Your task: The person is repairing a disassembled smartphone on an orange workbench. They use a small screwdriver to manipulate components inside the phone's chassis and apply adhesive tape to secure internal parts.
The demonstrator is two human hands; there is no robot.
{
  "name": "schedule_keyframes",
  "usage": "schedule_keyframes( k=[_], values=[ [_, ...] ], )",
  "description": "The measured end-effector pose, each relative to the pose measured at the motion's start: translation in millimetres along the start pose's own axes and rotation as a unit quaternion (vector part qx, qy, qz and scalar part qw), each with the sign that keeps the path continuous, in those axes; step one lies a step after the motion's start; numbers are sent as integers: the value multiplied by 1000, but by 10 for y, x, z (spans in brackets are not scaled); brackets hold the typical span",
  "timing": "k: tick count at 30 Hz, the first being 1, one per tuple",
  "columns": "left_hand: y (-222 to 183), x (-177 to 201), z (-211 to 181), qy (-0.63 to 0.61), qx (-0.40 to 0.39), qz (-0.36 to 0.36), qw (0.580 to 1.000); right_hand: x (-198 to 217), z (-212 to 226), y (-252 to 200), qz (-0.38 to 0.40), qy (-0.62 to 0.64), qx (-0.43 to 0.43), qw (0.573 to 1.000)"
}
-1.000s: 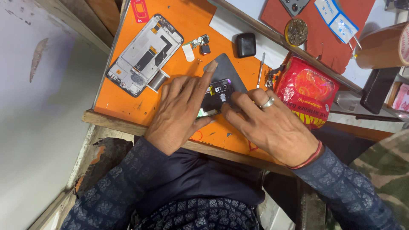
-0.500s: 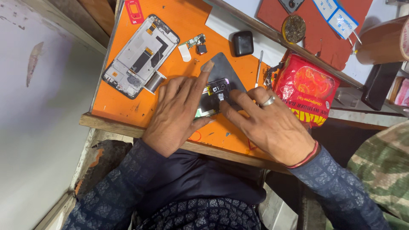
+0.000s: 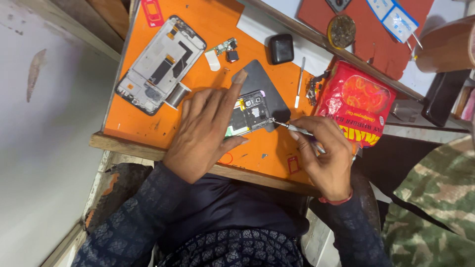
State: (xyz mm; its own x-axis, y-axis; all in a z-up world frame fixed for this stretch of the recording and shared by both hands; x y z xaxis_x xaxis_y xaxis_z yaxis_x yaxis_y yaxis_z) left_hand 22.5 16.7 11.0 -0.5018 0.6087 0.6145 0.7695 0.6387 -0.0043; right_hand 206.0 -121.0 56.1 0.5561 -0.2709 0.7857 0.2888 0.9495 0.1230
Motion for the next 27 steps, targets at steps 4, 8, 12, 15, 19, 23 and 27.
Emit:
schedule_keyframes(
  k=[4, 8, 12, 15, 19, 23, 27],
  values=[
    [-20, 20, -81, -39, -41, -69, 996, -72, -156, -93, 6, 103, -57, 993],
    [-9, -72, -44, -283, 61, -35, 956, -190, -132, -149, -5, 139, -59, 988],
    [16, -168, -3, -413, 78, -29, 907, -224, -68, -142, -10, 144, -32, 989],
    [-6, -202, 24, -409, 92, -14, 908, -229, -30, -142, -11, 166, -34, 985],
    [11, -215, 38, -415, 119, -30, 901, -243, 19, -126, -19, 162, -38, 986],
    [-8, -159, 9, -367, 102, -42, 924, -245, 82, -110, -13, 142, -15, 990],
    [-11, -145, -20, -320, 71, -34, 944, -233, 112, -102, -17, 140, -11, 990]
  ],
)
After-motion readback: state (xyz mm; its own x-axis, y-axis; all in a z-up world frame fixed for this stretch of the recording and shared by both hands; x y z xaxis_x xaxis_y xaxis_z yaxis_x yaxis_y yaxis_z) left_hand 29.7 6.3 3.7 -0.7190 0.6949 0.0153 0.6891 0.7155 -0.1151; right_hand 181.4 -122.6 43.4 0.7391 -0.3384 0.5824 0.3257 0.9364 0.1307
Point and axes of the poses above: each hand's wrist, its own y-axis towards the middle knuckle, its own x-axis out of the back of the hand, z = x × y, the point moved 3 cm from there along y, towards the middle knuckle, and after that the axes turned 7 degrees about x, right-handed, at the moved point
